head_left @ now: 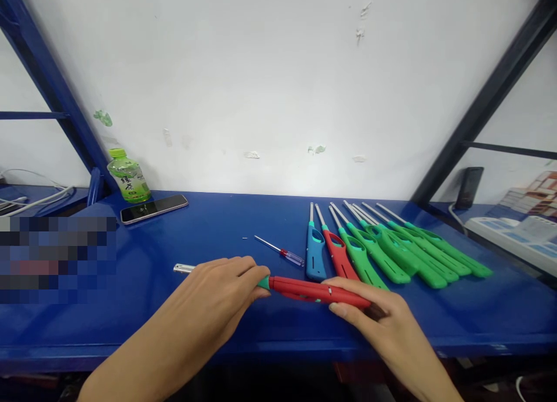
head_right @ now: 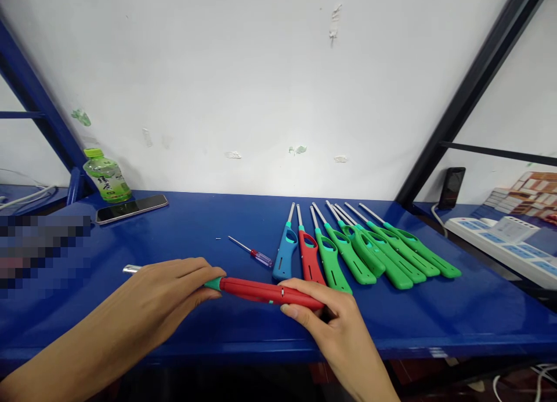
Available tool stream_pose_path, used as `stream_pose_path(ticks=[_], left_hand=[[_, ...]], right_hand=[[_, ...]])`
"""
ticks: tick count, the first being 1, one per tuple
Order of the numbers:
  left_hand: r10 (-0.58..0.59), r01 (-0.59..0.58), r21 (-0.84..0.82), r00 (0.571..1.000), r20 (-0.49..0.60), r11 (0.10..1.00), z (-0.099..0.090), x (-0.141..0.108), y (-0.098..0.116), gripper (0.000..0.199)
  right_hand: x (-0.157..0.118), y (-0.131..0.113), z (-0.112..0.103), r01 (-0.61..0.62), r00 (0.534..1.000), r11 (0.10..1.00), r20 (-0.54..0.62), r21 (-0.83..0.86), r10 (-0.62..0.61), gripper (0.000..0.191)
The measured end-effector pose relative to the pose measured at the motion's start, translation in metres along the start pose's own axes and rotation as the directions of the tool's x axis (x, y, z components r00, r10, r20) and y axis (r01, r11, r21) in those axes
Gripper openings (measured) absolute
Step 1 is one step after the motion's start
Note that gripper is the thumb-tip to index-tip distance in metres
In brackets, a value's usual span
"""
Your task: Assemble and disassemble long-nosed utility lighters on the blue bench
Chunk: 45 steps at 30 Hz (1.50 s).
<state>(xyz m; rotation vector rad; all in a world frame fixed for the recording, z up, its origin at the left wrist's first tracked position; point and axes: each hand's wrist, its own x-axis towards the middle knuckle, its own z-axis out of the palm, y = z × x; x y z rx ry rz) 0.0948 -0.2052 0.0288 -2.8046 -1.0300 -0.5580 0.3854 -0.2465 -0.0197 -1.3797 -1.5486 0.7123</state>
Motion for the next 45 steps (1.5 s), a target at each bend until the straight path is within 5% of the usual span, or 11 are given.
stream_pose_path(ticks=[11,24,34,45], left_hand=[[0.049,-0.052,-0.051,0.997,-0.066,0.997,0.008,0.006,0.006,0.028],[0.083,-0.094,-0.074,0.987,-0.137,0.993,0.015,0.011,0.009,0.032],[-0.032,0.057,-0.245,0.994,0.107,0.968,0.002,0.009,0.006,0.027],[-0.104,0.132,-0.244,0.986,0.127,0.961,-0.001,0.01,0.005,0.024]], right_hand=[[0.0,-0.008,0.0,-0.066,0.993,0.998,0.094,0.019,0.064,0.035],[0.0,-0.008,-0.011,-0.218,0.931,0.963,0.331,0.16,0.156,0.057],[-0.003,-0.007,-0.001,-0.178,0.968,0.982,0.19,0.065,0.163,0.038],[-0.002,-0.004,0.0,-0.032,0.997,0.999,0.065,-0.029,0.034,0.033]])
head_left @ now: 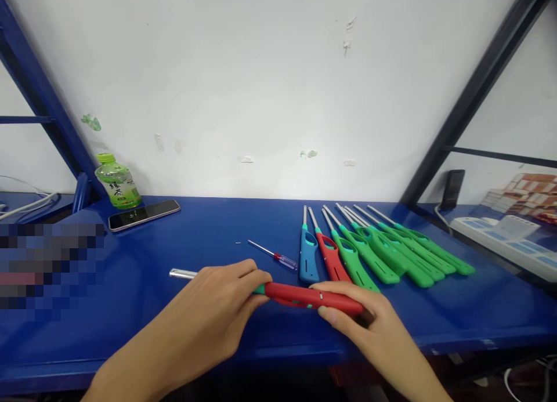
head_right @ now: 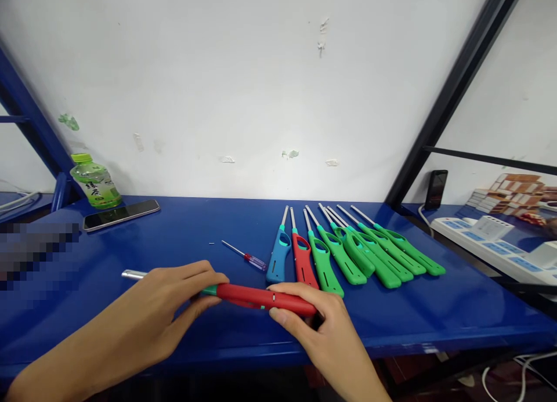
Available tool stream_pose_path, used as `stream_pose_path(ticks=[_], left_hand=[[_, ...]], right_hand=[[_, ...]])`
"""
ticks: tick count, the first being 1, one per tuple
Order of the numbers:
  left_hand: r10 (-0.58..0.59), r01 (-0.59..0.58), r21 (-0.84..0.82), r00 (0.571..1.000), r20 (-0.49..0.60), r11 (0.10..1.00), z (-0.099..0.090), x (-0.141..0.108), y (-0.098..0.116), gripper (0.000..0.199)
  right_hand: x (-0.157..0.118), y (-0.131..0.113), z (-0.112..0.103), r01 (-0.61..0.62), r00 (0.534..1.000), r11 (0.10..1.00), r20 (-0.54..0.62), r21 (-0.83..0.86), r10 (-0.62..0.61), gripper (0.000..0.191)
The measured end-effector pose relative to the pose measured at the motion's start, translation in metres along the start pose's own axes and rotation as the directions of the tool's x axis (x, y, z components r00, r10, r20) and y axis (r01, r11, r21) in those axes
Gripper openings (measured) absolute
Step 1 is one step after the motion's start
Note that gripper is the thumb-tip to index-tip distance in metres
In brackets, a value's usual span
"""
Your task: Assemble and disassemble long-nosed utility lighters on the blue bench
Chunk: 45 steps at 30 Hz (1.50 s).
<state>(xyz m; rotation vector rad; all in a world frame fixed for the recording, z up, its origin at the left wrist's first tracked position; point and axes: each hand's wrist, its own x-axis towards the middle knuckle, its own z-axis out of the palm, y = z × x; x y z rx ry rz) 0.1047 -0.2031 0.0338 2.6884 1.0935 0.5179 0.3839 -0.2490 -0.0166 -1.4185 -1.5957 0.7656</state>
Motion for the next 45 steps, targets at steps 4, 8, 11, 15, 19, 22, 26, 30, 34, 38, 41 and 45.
stream_pose_path(ticks=[4,8,11,15,19,22,26,30,34,38,41,45], left_hand=[[-0.019,0.018,-0.026,0.999,-0.036,1.0,-0.011,-0.007,-0.004,0.025],[-0.003,0.003,-0.016,0.999,-0.041,1.0,-0.007,-0.013,0.0,0.033],[0.0,0.0,0.004,1.0,-0.025,1.0,0.002,-0.012,0.004,0.03],[-0.034,0.035,-0.008,0.997,0.073,0.999,0.011,-0.006,0.004,0.011],[-0.036,0.035,0.008,0.992,0.12,0.999,0.015,-0.002,0.005,0.019],[-0.032,0.023,0.066,0.989,0.146,0.998,0.013,0.0,0.011,0.018],[-0.01,-0.017,0.133,0.98,0.197,0.991,0.012,0.002,0.019,0.02],[0.061,-0.101,0.177,0.973,0.222,0.979,0.013,0.0,0.023,0.019],[0.026,-0.066,0.166,0.973,0.231,0.984,0.012,-0.001,0.024,0.018],[-0.043,0.009,0.16,0.976,0.211,0.987,0.013,-0.004,0.02,0.02],[-0.035,0.018,0.127,0.991,0.131,0.992,0.016,-0.008,0.015,0.008],[0.004,-0.014,0.111,0.996,0.093,0.994,0.02,-0.008,0.009,0.039]], right_hand=[[-0.003,0.003,-0.001,-0.027,0.999,0.998,-0.018,0.048,0.028,0.047],[-0.004,-0.002,-0.001,0.01,1.0,0.998,0.022,0.055,-0.012,0.047],[-0.004,-0.005,-0.001,0.021,0.999,0.999,0.04,0.041,-0.022,0.049],[-0.006,-0.001,-0.003,0.02,0.997,1.0,0.072,0.014,-0.021,0.047],[-0.009,0.007,-0.005,0.035,0.992,0.999,0.121,-0.027,-0.032,0.041],[-0.01,0.005,-0.004,0.042,0.994,0.997,0.107,-0.065,-0.035,0.035],[-0.01,-0.007,-0.001,0.053,0.988,0.997,0.146,-0.048,-0.046,0.024],[-0.01,-0.013,0.001,0.01,0.972,0.999,0.233,0.053,-0.022,0.022],[-0.009,-0.011,0.002,-0.053,0.962,0.992,0.272,0.11,0.021,0.027],[-0.008,-0.009,0.006,-0.074,0.968,0.992,0.245,0.102,0.047,0.032],[-0.011,-0.007,0.009,-0.109,0.975,0.992,0.201,0.067,0.093,0.049],[-0.015,-0.002,0.01,-0.195,0.979,0.98,0.069,0.049,0.191,0.063]])
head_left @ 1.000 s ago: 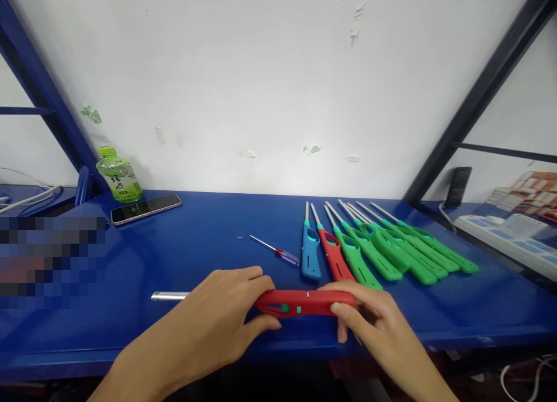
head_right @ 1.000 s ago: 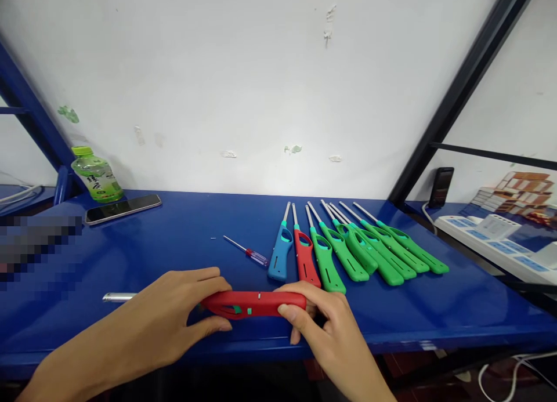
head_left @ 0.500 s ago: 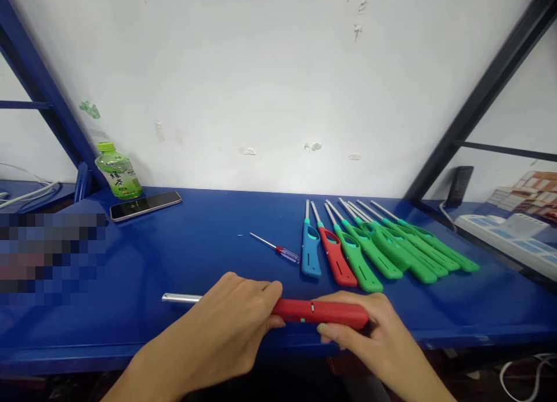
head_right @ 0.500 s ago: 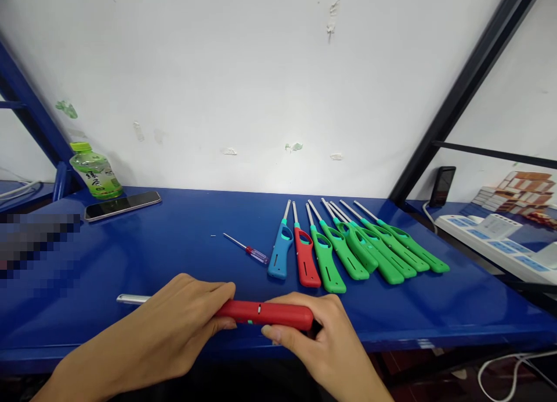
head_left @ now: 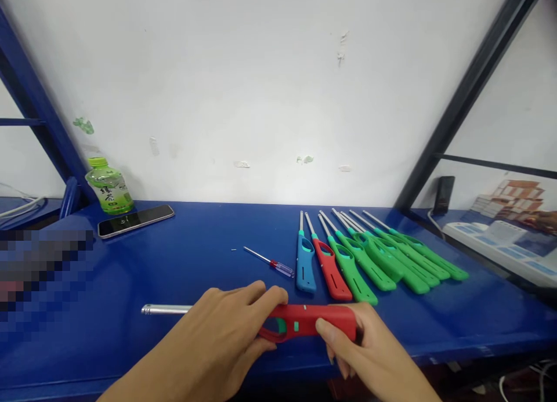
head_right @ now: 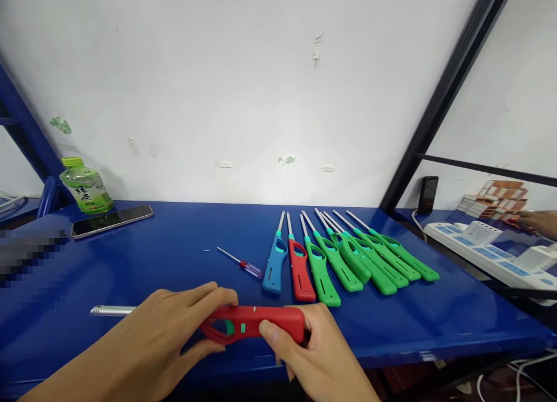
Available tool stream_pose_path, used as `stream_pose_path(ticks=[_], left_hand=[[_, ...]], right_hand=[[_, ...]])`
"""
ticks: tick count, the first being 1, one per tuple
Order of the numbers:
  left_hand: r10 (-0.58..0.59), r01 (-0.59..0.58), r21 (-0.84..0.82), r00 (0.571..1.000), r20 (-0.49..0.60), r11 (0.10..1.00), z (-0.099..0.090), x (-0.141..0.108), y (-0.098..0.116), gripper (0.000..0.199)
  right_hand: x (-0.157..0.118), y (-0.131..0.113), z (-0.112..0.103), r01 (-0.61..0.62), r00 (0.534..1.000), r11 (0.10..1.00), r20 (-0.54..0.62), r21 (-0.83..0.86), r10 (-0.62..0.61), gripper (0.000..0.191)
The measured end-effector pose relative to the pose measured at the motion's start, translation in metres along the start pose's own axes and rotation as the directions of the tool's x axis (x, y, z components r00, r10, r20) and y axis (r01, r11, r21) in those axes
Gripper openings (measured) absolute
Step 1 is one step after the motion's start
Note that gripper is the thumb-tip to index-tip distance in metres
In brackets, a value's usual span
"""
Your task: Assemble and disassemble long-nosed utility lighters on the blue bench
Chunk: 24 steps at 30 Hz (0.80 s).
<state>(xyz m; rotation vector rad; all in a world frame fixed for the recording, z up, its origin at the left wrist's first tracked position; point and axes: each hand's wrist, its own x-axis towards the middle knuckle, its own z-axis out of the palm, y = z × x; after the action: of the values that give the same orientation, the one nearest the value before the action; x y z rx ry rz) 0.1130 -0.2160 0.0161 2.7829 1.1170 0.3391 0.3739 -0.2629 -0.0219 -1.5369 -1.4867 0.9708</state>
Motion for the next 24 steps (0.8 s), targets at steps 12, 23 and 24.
stream_pose_path(ticks=[12,23,24], left_hand=[[0.019,-0.023,-0.205,1.0,-0.022,0.978,-0.009,-0.002,-0.018,0.035],[-0.092,0.089,-0.116,0.995,-0.022,0.989,-0.006,-0.008,-0.042,0.051],[-0.148,0.142,-0.102,0.988,-0.052,0.985,-0.003,-0.012,-0.05,0.057]], right_hand=[[0.017,0.018,-0.002,0.099,0.995,0.987,0.003,-0.128,-0.099,0.055],[0.015,0.01,0.004,0.275,0.959,0.944,-0.019,-0.182,-0.283,0.038],[0.016,0.011,0.004,0.28,0.958,0.943,-0.017,-0.178,-0.287,0.036]])
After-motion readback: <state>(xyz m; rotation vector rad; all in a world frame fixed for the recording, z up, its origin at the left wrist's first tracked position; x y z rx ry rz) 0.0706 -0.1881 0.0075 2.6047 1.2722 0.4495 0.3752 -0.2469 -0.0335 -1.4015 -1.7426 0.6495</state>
